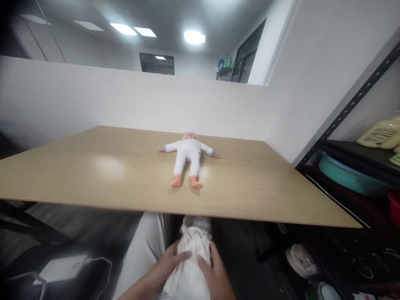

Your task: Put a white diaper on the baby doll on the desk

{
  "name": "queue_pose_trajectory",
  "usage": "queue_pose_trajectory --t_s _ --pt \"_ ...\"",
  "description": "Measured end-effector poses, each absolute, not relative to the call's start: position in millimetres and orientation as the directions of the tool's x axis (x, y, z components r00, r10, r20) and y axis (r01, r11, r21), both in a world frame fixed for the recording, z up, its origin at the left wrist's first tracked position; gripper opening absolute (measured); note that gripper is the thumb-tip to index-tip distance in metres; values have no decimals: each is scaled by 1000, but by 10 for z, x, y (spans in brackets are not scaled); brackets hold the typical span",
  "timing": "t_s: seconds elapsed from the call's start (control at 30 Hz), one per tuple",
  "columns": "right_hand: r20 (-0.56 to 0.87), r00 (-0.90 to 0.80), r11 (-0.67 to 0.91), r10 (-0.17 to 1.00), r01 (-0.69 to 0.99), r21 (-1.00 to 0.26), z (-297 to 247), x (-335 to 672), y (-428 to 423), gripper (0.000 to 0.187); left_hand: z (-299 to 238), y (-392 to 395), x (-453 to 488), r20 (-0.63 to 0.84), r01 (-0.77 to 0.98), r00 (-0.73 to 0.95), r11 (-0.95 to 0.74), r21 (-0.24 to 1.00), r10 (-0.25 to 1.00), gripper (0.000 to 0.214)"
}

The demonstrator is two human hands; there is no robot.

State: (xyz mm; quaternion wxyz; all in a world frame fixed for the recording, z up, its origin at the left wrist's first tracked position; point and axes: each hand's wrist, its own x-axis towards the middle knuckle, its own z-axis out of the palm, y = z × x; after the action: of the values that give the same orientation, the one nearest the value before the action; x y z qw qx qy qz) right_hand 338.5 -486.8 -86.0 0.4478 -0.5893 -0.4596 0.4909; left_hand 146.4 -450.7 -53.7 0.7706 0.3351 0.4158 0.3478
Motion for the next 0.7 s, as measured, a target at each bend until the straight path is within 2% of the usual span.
queue_pose_trajectory --t_s 0.17,0.3,0.47,0.7 --pt "-150 165 -162 975 62 -985 -215 3357 -5399 81 267 -4999 1256 -220 -316 437 378 870 872 64" --pt "-113 204 -125 972 45 -991 128 3215 -5374 84 614 -5052 1200 -148 -362 343 276 891 928 61" --pt "-62 235 -107 970 180 -978 53 3009 -4941 87 472 -4726 1183 -166 -391 209 239 889 964 57" --pt "58 192 -11 980 342 -940 -597 2927 -4651 82 -54 -4444 1113 -293 -348 107 312 884 950 65"
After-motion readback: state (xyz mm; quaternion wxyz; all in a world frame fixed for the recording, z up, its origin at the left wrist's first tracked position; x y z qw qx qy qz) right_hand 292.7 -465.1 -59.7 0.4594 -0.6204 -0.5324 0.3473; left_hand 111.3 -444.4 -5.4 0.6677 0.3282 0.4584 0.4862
